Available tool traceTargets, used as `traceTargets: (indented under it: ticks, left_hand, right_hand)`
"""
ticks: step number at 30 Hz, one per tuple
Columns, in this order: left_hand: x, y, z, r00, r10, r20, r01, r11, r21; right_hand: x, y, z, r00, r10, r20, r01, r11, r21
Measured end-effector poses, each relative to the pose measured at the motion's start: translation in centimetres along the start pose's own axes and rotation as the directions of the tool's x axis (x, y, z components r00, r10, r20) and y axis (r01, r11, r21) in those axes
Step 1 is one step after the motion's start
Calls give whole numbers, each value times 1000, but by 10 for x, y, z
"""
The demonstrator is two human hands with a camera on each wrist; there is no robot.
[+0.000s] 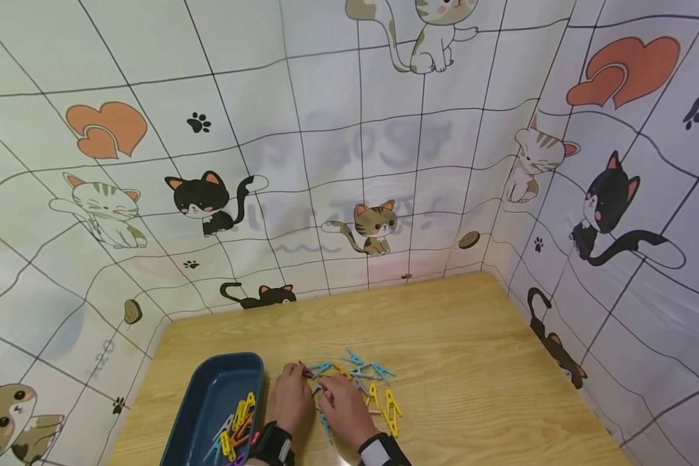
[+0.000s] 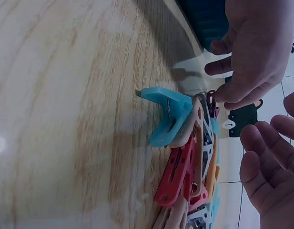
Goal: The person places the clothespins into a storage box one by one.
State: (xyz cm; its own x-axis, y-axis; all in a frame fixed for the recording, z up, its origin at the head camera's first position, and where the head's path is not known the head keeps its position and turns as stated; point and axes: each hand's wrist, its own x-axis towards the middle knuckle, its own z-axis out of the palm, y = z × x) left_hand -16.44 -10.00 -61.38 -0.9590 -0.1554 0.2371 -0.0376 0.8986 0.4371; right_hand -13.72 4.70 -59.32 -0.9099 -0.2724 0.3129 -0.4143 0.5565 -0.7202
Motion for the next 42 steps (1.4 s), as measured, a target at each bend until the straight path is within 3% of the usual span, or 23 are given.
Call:
traceTargets:
  ticks: [11,23,31,36,39,42]
  left_hand:
    - [5,-3,3,1000,20,-10,-20,998,58]
    - [11,0,1,996,-86,38,80,989,128]
    - [11,-1,-1,993,-105,50,97,986,134]
    - [8,5,-14,996,-78,34,74,992,105]
    - [2,12,-30,999,-32,-7,33,996,79]
    - [-3,17,-49,999,-29,-34,31,998,48]
  right_hand:
    - [9,5,9,998,13,59,-12,1000,-17]
    - [11,10,12,997,28,79,-27,1000,-9]
    - [11,12,9,991,67,115,-69,997,21]
    - [10,10,-2,993,65,94,-65,998,-1]
    - [8,9,-10,998,42,46,-42,999,-15]
    - [6,10,-18,999,38,10,-37,999,-32]
